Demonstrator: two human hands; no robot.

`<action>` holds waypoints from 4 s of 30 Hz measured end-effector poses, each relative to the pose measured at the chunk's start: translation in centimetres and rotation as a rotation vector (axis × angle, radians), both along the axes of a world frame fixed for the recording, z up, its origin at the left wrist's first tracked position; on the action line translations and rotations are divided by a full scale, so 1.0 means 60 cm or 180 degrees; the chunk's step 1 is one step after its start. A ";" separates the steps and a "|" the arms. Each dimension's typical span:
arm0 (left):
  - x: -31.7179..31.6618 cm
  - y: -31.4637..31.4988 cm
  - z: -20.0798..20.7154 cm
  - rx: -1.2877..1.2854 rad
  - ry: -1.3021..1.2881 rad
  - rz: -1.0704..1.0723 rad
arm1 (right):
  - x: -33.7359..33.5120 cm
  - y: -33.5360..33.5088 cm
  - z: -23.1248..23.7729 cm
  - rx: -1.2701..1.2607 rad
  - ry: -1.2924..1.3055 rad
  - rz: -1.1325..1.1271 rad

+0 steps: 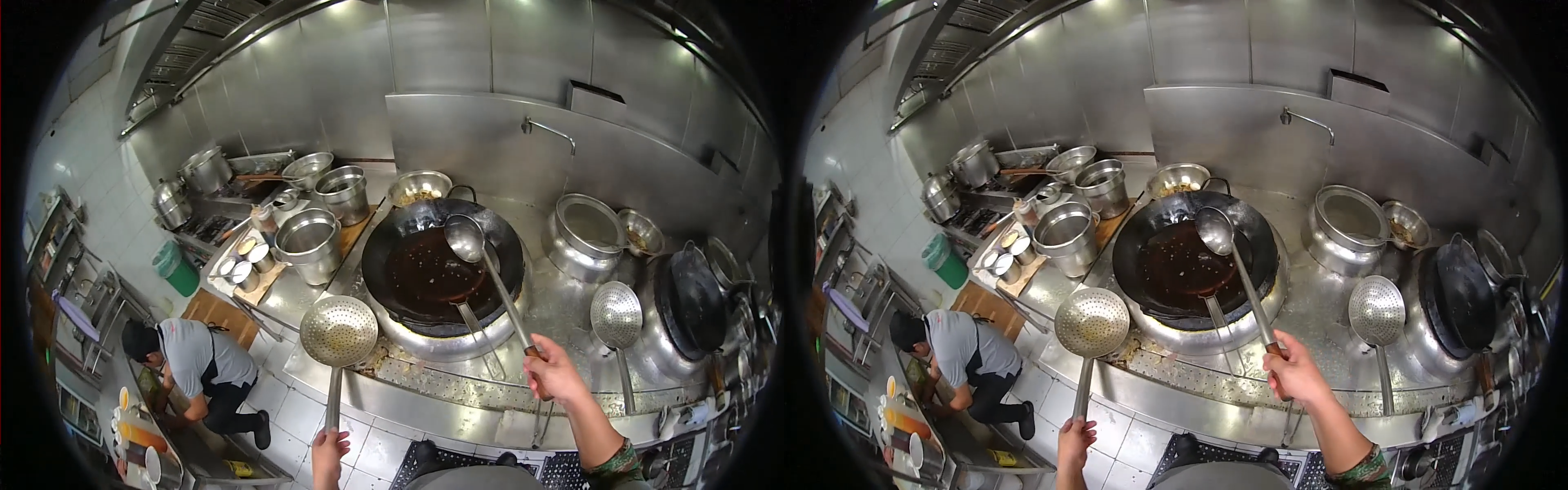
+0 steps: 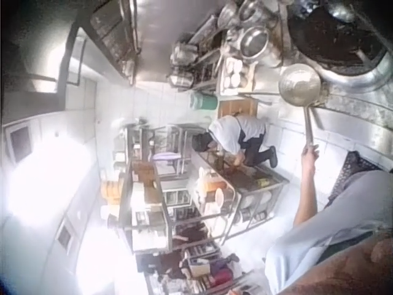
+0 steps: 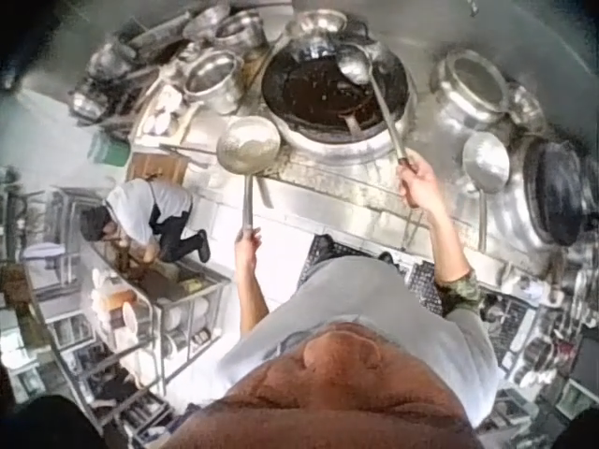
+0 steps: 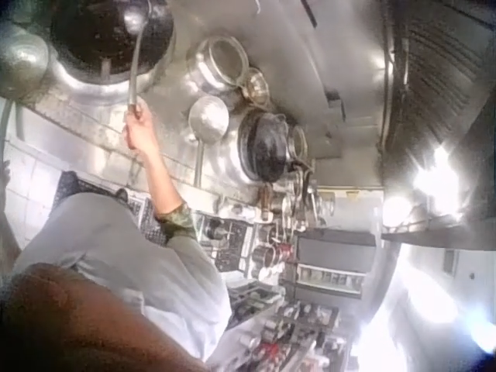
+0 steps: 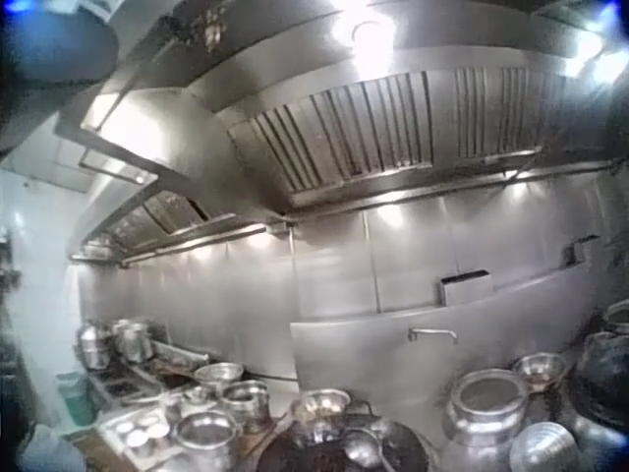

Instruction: Cooking food in a wok over a high-pressure gas burner in a restaurant kitchen.

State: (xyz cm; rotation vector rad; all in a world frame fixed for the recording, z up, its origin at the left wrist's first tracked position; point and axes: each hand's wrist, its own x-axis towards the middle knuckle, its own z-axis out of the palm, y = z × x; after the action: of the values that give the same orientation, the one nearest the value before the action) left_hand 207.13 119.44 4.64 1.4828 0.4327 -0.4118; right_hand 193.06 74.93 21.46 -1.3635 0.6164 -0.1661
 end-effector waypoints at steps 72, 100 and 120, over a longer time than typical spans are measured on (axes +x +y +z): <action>0.259 -0.287 0.160 0.0831 -0.4577 -0.2406 | -0.307 0.135 -0.314 -0.4329 0.2440 -0.0953; 0.230 -0.360 0.213 0.2062 -0.4981 -0.2344 | -0.305 0.161 -0.344 -0.3372 0.2217 -0.1774; 0.303 0.091 0.103 0.1557 -0.3463 -0.1526 | -0.080 0.259 -0.160 -0.0084 -0.1335 -0.2170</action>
State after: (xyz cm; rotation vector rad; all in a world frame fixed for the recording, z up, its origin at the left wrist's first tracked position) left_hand 225.32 124.88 10.80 2.0358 -0.7493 0.1912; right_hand 188.25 90.49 11.89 -1.0513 0.6987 -0.9852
